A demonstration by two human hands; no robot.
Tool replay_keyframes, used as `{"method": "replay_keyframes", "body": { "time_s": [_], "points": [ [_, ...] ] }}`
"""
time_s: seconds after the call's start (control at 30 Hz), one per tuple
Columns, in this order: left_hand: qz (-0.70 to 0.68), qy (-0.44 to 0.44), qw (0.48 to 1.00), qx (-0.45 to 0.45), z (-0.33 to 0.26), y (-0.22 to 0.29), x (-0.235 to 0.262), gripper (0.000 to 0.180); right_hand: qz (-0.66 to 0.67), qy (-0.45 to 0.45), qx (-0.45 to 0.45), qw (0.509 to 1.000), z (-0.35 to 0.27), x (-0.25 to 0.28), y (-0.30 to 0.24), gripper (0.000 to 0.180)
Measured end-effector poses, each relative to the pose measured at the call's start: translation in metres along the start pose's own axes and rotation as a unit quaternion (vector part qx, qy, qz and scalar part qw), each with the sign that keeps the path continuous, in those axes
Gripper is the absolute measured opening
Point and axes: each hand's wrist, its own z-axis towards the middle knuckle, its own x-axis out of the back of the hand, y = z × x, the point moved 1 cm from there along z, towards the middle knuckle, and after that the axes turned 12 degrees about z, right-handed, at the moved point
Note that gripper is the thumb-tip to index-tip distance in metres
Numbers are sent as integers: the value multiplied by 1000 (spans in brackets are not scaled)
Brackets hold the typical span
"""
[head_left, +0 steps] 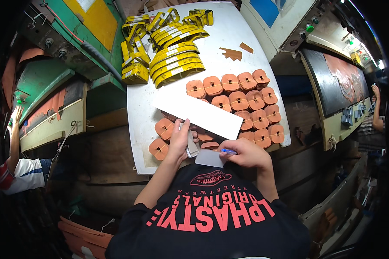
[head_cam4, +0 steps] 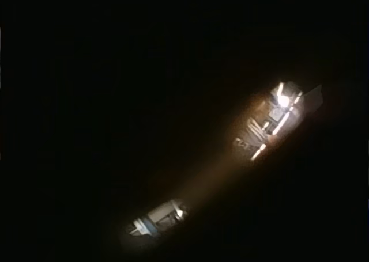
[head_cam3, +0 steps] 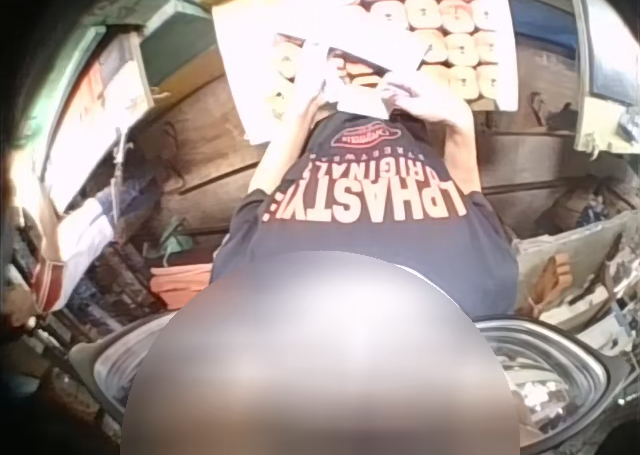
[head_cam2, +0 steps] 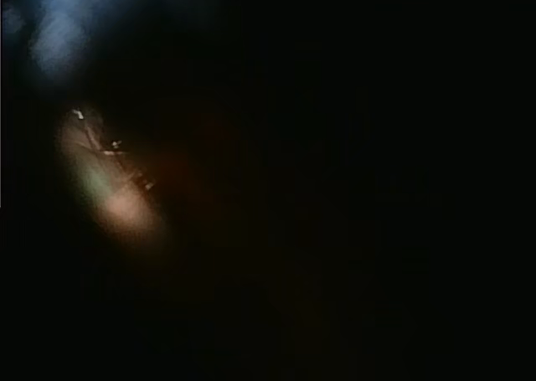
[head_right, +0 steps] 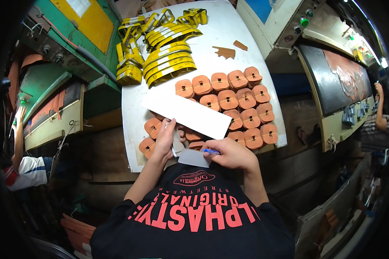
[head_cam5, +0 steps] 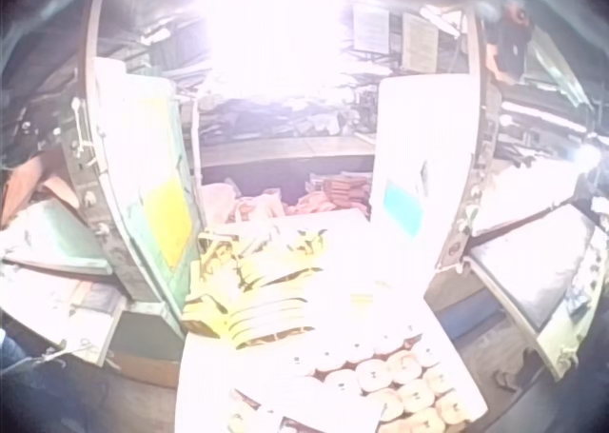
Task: The person arranges small orange rectangular parts on a table, then writes on a white label with a blue pen and places it on the parts. They also handle a larger white sheet of paper and continue writing on the label.
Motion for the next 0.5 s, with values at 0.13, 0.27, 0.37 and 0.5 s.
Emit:
{"method": "replay_keyframes", "body": {
  "time_s": [0.13,0.27,0.37,0.5],
  "points": [
    [-46,5,999,-27,-4,-3,-4,17,-12,27,43,999,2,-4,10,15],
    [-59,45,996,-40,-14,-2,-18,20,-7,44,46,998,3,-4,6,14],
    [-82,21,996,-33,-20,-8,-22,26,30,61,31,997,1,-5,10,15],
    [18,-103,994,31,-28,-11,-18,34,1,110,70,992,3,-6,16,18]
  ]
}}
